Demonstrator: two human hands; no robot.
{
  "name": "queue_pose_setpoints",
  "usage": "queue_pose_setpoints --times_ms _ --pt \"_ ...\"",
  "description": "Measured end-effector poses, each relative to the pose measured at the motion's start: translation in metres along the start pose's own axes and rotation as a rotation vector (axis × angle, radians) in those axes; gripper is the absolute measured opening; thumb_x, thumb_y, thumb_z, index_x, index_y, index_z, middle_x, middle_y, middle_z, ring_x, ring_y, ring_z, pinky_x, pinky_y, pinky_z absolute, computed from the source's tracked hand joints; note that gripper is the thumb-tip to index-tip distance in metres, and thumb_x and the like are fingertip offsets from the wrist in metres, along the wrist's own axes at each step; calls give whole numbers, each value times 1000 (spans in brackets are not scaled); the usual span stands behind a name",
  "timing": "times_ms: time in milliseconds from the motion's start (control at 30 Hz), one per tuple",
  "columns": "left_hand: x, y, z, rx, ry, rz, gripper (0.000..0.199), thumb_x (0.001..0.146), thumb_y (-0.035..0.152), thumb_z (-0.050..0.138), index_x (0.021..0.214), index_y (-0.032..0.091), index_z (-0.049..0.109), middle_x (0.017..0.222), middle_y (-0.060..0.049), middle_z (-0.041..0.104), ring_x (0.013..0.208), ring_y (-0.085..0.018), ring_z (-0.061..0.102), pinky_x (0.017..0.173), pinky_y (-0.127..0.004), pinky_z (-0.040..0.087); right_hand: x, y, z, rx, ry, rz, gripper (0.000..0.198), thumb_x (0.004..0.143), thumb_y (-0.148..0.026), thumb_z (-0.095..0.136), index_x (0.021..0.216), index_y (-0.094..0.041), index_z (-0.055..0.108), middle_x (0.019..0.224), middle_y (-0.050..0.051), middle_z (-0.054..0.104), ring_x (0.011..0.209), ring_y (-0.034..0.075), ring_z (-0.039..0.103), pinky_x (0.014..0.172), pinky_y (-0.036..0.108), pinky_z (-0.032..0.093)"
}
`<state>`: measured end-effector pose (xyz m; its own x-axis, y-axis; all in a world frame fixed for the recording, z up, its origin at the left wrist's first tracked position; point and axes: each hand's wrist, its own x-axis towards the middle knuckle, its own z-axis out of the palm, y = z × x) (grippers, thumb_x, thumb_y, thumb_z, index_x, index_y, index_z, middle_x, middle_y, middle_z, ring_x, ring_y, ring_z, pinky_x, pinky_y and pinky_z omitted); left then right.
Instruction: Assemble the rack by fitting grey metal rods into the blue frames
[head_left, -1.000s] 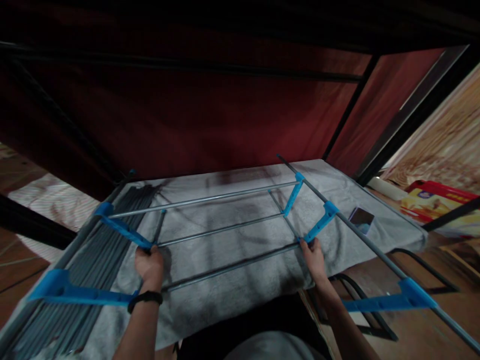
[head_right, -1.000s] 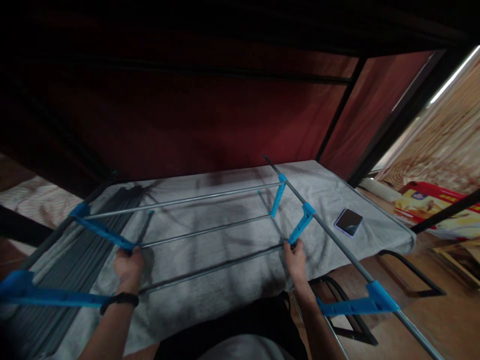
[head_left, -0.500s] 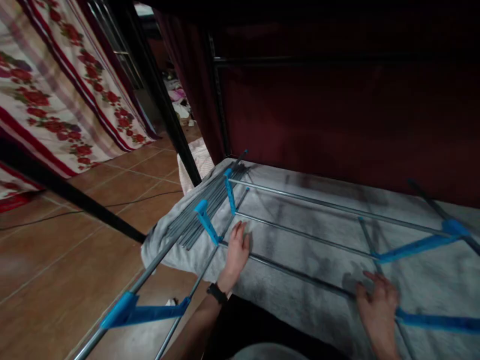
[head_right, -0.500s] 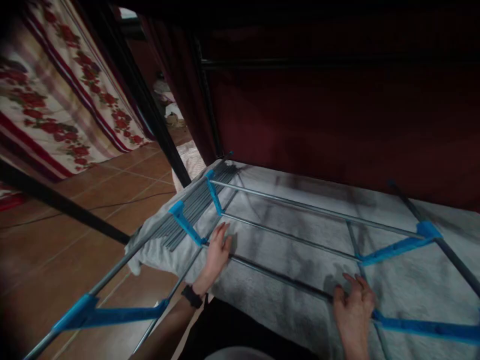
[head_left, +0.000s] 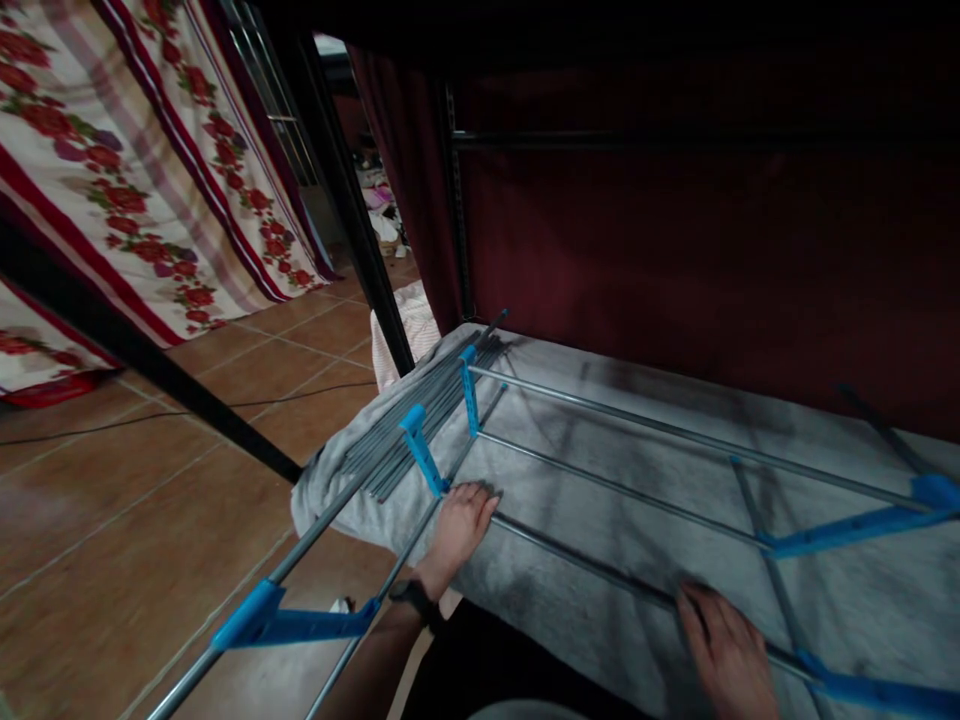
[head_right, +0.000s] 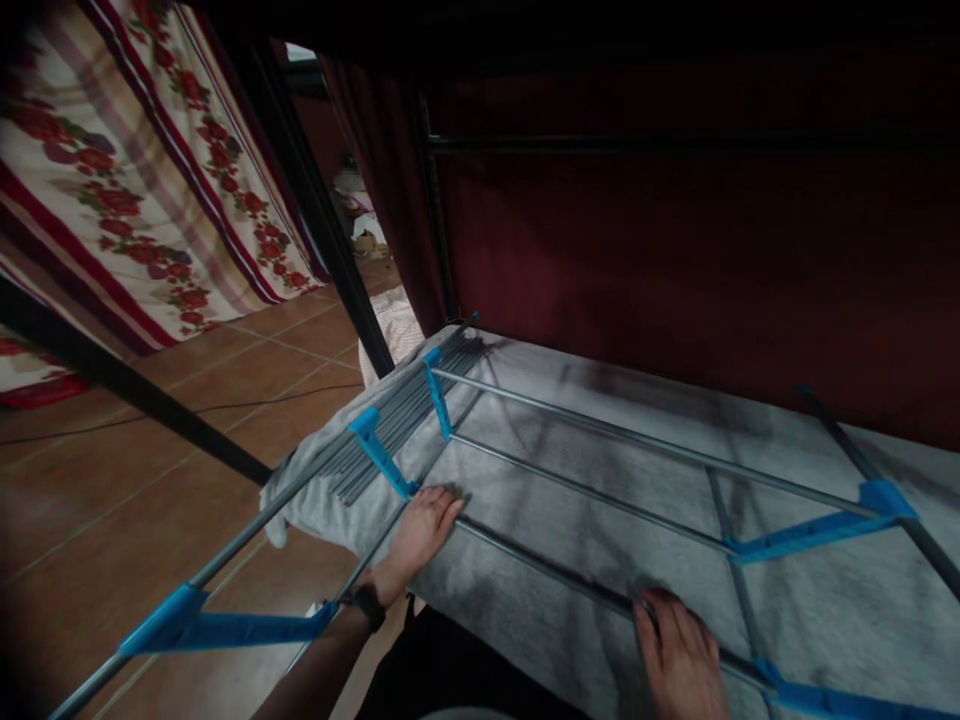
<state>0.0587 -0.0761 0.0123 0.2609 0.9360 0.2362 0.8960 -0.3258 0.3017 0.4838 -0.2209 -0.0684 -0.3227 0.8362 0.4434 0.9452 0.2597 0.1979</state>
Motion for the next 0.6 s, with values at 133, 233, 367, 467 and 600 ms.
queue_pose_setpoints --times_ms 133,233,367,467,600 --pt "4 2 4 78 -52 23 46 101 42 36 85 18 72 90 -10 73 91 -25 66 94 -44 44 -9 4 -2 25 -20 -75 43 85 -10 43 109 -33 69 114 6 70 103 27 64 84 42 50" --pt "7 7 1 70 -71 2 45 101 39 37 84 18 72 90 -11 73 92 -25 66 94 -44 44 -9 6 -4 19 -24 -74 47 81 -4 43 107 -33 70 110 5 71 102 26 64 82 41 50" --pt "24 33 -21 -27 -3 22 31 100 32 44 97 20 72 97 -9 72 97 -23 64 93 -41 46 -2 2 -10 34 19 -68 44 82 -4 43 106 -30 69 113 6 70 107 27 62 85 43 49" --pt "58 72 -52 -136 121 52 28 100 28 43 110 21 68 103 -8 70 96 -20 64 88 -34 49 9 -18 -16 91 133 -25 31 89 -10 45 104 -26 67 119 9 68 115 29 58 90 45 47" --pt "121 126 -109 -218 349 116 28 101 29 40 108 22 66 102 -6 69 98 -18 64 86 -29 48 27 -67 -20 282 213 80 24 97 -23 43 106 -25 65 116 9 68 112 26 60 91 41 47"
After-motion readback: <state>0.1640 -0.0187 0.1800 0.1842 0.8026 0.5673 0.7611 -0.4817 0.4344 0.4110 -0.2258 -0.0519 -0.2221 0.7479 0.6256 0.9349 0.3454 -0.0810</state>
